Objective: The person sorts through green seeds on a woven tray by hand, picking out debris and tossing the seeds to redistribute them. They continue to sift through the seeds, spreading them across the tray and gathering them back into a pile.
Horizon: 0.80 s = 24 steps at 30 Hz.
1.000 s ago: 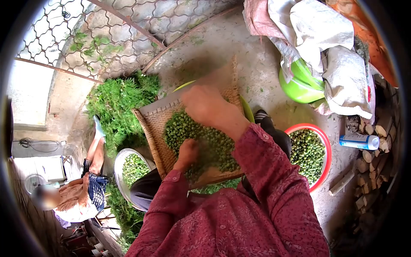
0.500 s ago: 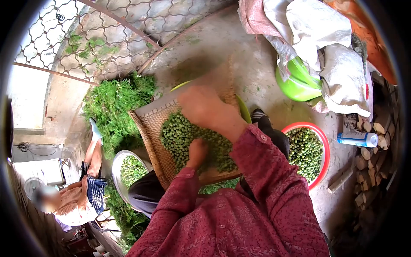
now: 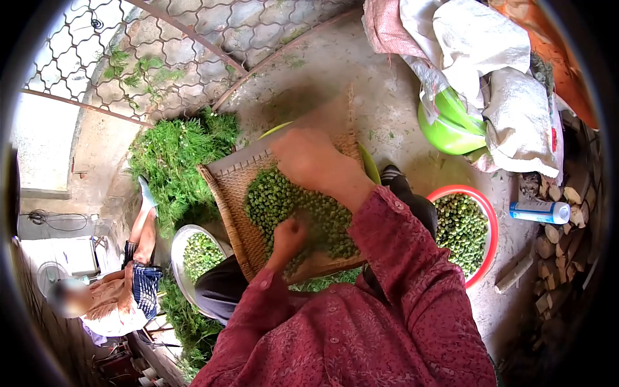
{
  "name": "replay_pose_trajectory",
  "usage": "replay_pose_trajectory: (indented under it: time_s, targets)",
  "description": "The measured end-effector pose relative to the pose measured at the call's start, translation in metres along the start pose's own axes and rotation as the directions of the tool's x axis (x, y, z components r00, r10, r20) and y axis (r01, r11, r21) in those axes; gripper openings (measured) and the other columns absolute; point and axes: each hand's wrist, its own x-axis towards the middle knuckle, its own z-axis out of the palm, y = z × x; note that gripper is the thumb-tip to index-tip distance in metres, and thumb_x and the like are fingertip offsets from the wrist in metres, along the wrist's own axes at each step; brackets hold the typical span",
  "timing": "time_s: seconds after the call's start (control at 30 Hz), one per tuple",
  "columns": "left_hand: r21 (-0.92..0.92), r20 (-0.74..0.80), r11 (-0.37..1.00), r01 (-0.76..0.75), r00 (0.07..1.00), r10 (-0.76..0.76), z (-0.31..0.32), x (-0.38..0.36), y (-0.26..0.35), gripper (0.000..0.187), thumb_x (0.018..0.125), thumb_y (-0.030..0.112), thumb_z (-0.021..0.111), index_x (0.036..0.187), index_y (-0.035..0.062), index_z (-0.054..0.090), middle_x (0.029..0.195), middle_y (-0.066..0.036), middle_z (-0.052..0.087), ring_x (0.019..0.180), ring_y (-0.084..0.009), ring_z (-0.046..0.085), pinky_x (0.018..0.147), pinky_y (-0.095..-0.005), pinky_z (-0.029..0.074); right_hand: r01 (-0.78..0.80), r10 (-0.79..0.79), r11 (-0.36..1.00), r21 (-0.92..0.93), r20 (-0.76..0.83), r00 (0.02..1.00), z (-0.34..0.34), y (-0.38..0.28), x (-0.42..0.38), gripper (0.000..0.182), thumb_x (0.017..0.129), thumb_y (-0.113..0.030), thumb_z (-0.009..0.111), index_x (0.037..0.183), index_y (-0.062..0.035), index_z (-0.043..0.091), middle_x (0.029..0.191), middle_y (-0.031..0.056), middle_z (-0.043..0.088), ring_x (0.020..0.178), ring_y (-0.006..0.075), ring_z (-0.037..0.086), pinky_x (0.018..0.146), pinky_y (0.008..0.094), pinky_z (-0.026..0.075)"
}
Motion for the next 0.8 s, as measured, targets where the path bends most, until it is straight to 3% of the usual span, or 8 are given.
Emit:
replay_pose_trajectory:
  time_s: [0.07,0.13,0.23,0.33,0.47,0.63,0.73,0.8]
  targets:
    - [-0.191,0.158,0.981,0.027,0.987,0.004,-0.018,-0.037,0.016,0.011,0.07,0.011,0.061,0.074,0.0004,0.059,0.075,-0.015,0.057,0.071,-0.0306,0.056,0.063,-0.0378,0.045,0.003,-0.003,1.0,0.002,0.01,1.0,0.0,0.001,-0.001,0.01,0.069,-0.011,0.052,0.069,-0.0039,0.058,0.069,0.0171,0.059,0.069,0.0373,0.056,0.063,0.0468,0.045]
    - [-0.141,0.258,0.967,-0.214,0.935,0.244,-0.031,-0.073,0.023,0.01,0.07,0.01,0.063,0.075,0.0028,0.059,0.076,-0.013,0.057,0.073,-0.0313,0.056,0.063,-0.0379,0.046,-0.018,0.019,1.0,-0.016,0.096,0.995,-0.001,-0.001,0.0,0.011,0.071,-0.014,0.055,0.074,-0.0039,0.057,0.073,0.0167,0.058,0.073,0.0367,0.056,0.065,0.0459,0.045]
    - [0.001,0.376,0.925,-0.379,0.857,0.351,-0.015,-0.112,0.011,0.014,0.07,0.013,0.066,0.079,0.0055,0.058,0.081,-0.012,0.056,0.075,-0.0316,0.057,0.063,-0.0388,0.046,-0.051,0.066,0.996,-0.068,0.249,0.966,-0.007,-0.006,0.004,0.017,0.075,-0.019,0.06,0.082,-0.004,0.053,0.08,0.0156,0.056,0.08,0.0357,0.054,0.069,0.0446,0.044]
    - [0.013,0.242,0.824,-0.567,0.801,0.548,0.004,-0.118,-0.003,0.018,0.07,0.016,0.066,0.082,0.0072,0.057,0.086,-0.012,0.055,0.075,-0.031,0.057,0.062,-0.0393,0.048,-0.026,0.042,0.997,-0.069,0.241,0.97,-0.003,-0.008,0.003,0.017,0.075,-0.019,0.059,0.081,-0.0039,0.053,0.079,0.0158,0.056,0.08,0.0357,0.054,0.069,0.0448,0.044]
    - [0.044,0.192,0.833,-0.551,0.823,0.535,-0.001,-0.119,0.01,0.017,0.068,0.016,0.065,0.079,0.0065,0.056,0.085,-0.011,0.055,0.072,-0.0298,0.058,0.06,-0.0389,0.048,0.033,-0.021,0.998,-0.051,0.212,0.977,0.003,-0.004,0.002,0.017,0.075,-0.019,0.059,0.08,-0.0041,0.053,0.079,0.0157,0.056,0.08,0.0355,0.054,0.069,0.0449,0.044]
    - [0.233,0.442,0.778,-0.583,0.776,0.449,0.008,-0.109,-0.006,0.006,0.073,0.011,0.06,0.076,0.006,0.059,0.075,-0.01,0.056,0.07,-0.0293,0.059,0.059,-0.0375,0.048,0.03,-0.018,0.998,-0.059,0.191,0.981,0.001,-0.004,0.002,0.017,0.074,-0.019,0.06,0.08,-0.004,0.052,0.078,0.0157,0.056,0.079,0.0355,0.054,0.068,0.0447,0.044]
    - [-0.053,0.258,0.894,-0.445,0.859,0.443,-0.015,-0.082,0.011,0.007,0.073,0.007,0.058,0.078,0.0043,0.061,0.073,-0.013,0.058,0.07,-0.0305,0.059,0.062,-0.038,0.048,0.011,0.002,0.998,-0.06,0.202,0.979,0.003,-0.004,0.002,0.018,0.074,-0.019,0.06,0.079,-0.0041,0.052,0.078,0.0157,0.056,0.079,0.0355,0.054,0.068,0.0447,0.044]
    - [-0.029,0.198,0.942,-0.336,0.921,0.335,-0.015,-0.058,0.016,0.009,0.072,0.006,0.058,0.079,0.0029,0.062,0.077,-0.015,0.059,0.071,-0.0318,0.059,0.063,-0.0392,0.047,0.002,0.013,0.998,-0.069,0.218,0.976,0.005,-0.004,0.003,0.018,0.074,-0.019,0.06,0.079,-0.0041,0.052,0.078,0.0157,0.056,0.079,0.0355,0.054,0.068,0.0448,0.044]
